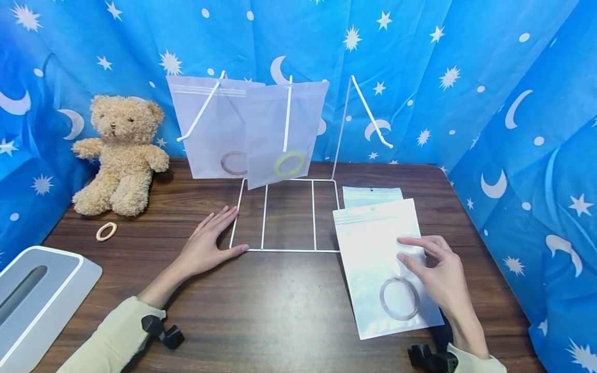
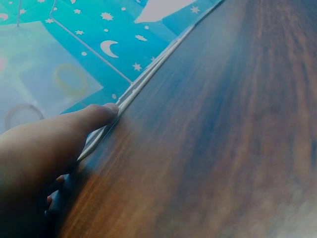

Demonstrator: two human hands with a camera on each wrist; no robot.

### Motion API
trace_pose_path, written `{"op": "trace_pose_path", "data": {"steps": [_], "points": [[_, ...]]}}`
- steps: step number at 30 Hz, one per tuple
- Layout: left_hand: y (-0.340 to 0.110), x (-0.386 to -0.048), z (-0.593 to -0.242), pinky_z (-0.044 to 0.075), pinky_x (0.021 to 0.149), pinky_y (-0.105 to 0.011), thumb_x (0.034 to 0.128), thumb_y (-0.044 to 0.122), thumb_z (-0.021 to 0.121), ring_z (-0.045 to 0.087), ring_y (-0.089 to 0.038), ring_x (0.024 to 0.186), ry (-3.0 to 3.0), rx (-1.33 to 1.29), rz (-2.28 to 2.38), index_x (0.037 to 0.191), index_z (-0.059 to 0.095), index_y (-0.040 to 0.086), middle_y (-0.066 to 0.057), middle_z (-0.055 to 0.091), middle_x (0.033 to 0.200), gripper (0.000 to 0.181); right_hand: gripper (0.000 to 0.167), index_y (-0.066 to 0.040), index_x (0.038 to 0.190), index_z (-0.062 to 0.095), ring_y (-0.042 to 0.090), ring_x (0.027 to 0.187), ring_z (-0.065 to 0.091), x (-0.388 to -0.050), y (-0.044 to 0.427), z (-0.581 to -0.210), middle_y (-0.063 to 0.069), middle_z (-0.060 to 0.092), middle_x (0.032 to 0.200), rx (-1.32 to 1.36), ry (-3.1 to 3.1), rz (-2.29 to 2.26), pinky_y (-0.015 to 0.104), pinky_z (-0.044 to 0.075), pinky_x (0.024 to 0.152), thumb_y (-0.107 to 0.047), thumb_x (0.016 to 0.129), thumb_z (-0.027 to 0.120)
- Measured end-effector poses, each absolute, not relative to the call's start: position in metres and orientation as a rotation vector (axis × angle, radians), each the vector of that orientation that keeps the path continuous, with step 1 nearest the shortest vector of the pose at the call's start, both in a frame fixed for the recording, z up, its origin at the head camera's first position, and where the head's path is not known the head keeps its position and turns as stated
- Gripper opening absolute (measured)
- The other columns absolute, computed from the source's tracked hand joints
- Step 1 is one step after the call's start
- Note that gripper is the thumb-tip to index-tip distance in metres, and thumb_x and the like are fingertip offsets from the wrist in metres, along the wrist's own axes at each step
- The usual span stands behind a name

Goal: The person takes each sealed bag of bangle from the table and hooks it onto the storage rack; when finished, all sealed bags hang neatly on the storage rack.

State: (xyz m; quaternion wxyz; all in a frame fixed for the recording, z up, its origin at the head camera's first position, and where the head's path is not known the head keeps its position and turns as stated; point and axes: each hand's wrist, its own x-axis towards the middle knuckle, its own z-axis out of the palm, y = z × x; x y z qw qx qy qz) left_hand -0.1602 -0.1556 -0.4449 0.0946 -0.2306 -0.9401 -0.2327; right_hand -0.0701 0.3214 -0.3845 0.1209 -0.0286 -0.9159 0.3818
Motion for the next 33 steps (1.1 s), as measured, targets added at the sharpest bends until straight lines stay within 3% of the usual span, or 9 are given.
{"op": "trace_pose_path", "data": {"steps": [4,5,9,14,16,19,23,27,33], "points": [[-0.156,-0.161,-0.445,0.014,0.118,-0.045,0.0831,0.073,0.057,0.025,-0.023,0.145,-2.796,-0.681,-0.684,0.152,0.036,0.008,-0.006,0.035,0.155,0.097,0.042,-0.017,0.128,0.068,0.004,0.104,0.051,-0.065,0.319,-0.372,-0.006,0.068,0.117,-0.081,-2.677,1.335,0.016,0.040,0.073,-0.030,0.088,0.075],[-0.155,-0.161,-0.446,0.014,0.118,-0.045,0.0833,0.072,0.058,0.025,-0.023,0.145,-2.796,-0.682,-0.684,0.152,0.036,0.007,-0.007,0.035,0.155,0.097,0.042,-0.018,0.129,0.067,0.006,0.096,0.053,-0.063,0.317,-0.368,-0.005,0.070,0.108,-0.078,-2.681,1.371,0.020,0.039,0.068,-0.030,0.089,0.074],[-0.156,-0.161,-0.447,0.014,0.118,-0.046,0.0832,0.071,0.059,0.026,-0.024,0.144,-2.796,-0.684,-0.682,0.152,0.035,0.007,-0.007,0.035,0.155,0.097,0.039,-0.017,0.130,0.066,0.012,0.078,0.052,-0.053,0.302,-0.349,-0.004,0.070,0.108,0.060,-2.664,1.373,0.027,0.038,0.058,-0.023,0.091,0.072],[-0.156,-0.161,-0.448,0.014,0.118,-0.046,0.0825,0.072,0.059,0.025,-0.024,0.145,-2.795,-0.678,-0.675,0.152,0.035,0.008,-0.007,0.035,0.156,0.097,0.037,-0.003,0.121,0.068,0.013,0.059,0.051,-0.045,0.278,-0.322,0.005,0.070,0.106,0.224,-2.449,1.410,0.023,0.040,0.048,0.002,0.085,0.074],[-0.156,-0.161,-0.447,0.014,0.118,-0.046,0.0826,0.072,0.059,0.025,-0.024,0.145,-2.793,-0.680,-0.680,0.152,0.035,0.007,-0.007,0.035,0.156,0.098,0.038,0.005,0.118,0.067,0.011,0.061,0.059,-0.045,0.273,-0.312,0.008,0.070,0.105,0.272,-2.315,1.507,0.015,0.046,0.051,0.012,0.082,0.073],[-0.156,-0.161,-0.447,0.014,0.118,-0.046,0.0829,0.071,0.059,0.025,-0.025,0.145,-2.794,-0.683,-0.682,0.152,0.035,0.007,-0.008,0.035,0.155,0.097,0.039,0.016,0.114,0.063,0.011,0.055,0.062,-0.049,0.267,-0.300,0.015,0.068,0.104,0.419,-2.048,1.672,0.015,0.047,0.045,0.024,0.076,0.068],[-0.156,-0.161,-0.446,0.014,0.118,-0.046,0.0832,0.071,0.059,0.025,-0.024,0.144,-2.792,-0.679,-0.677,0.152,0.036,0.007,-0.008,0.035,0.155,0.097,0.041,0.023,0.114,0.059,0.012,0.059,0.067,-0.059,0.262,-0.291,0.020,0.064,0.103,0.537,-1.780,1.758,0.013,0.048,0.047,0.028,0.074,0.065],[-0.156,-0.160,-0.446,0.013,0.118,-0.044,0.0828,0.072,0.058,0.025,-0.023,0.145,-2.789,-0.673,-0.668,0.152,0.036,0.007,-0.006,0.035,0.155,0.097,0.043,0.021,0.118,0.058,0.018,0.086,0.072,-0.068,0.259,-0.285,0.020,0.064,0.108,0.500,-1.737,1.747,0.019,0.056,0.065,0.026,0.076,0.066],[-0.156,-0.160,-0.446,0.014,0.118,-0.045,0.0831,0.071,0.059,0.026,-0.023,0.144,-2.787,-0.678,-0.670,0.152,0.036,0.007,-0.007,0.035,0.155,0.096,0.044,0.018,0.119,0.060,0.018,0.092,0.071,-0.076,0.260,-0.285,0.019,0.064,0.107,0.456,-1.750,1.707,0.022,0.056,0.068,0.024,0.076,0.068]]}}
